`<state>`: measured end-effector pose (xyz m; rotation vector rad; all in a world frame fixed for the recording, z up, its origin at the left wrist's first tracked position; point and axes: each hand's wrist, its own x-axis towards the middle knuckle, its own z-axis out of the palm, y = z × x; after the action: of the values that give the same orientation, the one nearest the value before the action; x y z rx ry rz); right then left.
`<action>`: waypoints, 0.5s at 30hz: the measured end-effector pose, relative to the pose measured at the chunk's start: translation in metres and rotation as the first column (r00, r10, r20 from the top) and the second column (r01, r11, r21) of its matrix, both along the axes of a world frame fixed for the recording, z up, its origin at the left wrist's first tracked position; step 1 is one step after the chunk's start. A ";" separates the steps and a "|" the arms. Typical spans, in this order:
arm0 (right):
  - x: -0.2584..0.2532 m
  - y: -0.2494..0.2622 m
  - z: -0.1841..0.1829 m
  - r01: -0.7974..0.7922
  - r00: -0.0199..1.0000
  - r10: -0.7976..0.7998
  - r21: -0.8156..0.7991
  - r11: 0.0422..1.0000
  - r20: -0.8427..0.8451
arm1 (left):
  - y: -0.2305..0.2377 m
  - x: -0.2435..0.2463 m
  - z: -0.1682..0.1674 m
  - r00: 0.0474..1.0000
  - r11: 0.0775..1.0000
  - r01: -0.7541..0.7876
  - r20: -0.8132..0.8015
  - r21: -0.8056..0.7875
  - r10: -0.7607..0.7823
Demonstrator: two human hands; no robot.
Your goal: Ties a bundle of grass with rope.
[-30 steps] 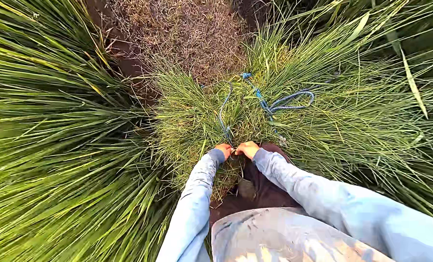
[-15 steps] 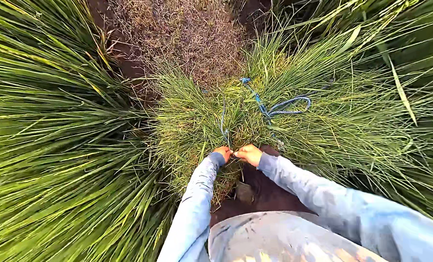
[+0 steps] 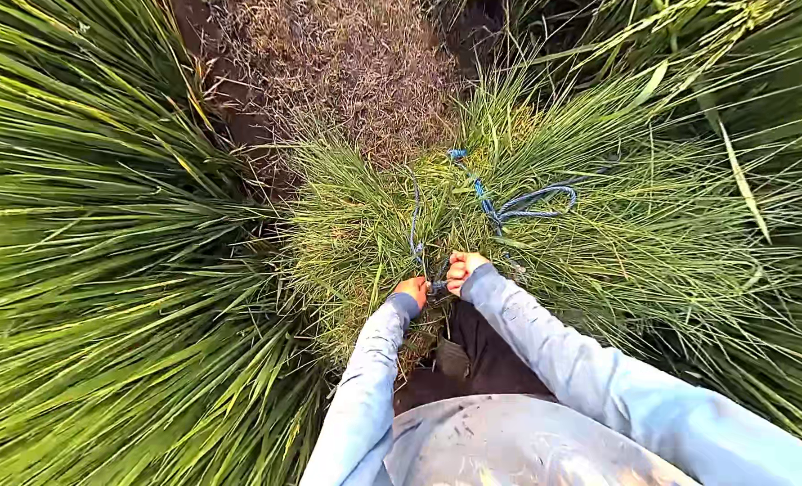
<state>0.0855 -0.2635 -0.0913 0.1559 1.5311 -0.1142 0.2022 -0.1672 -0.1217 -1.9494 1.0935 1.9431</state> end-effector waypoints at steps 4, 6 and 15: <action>-0.021 -0.003 0.002 -0.072 0.997 0.071 0.033 0.997 0.034 | 0.001 -0.002 -0.003 1.000 1.000 -0.007 0.000 0.004 0.007; -0.025 -0.004 0.004 -0.084 0.996 0.084 0.014 0.996 0.011 | 0.002 -0.002 -0.001 1.000 1.000 -0.004 0.002 0.002 0.004; -0.044 0.016 -0.001 -0.344 0.926 0.368 -0.220 0.913 0.079 | -0.002 -0.001 -0.001 1.000 1.000 0.016 -0.007 0.007 -0.016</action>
<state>0.0415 -0.2471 -0.0919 -0.2768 1.3956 0.0315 0.2014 -0.1691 -0.1222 -1.9263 1.0996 1.9439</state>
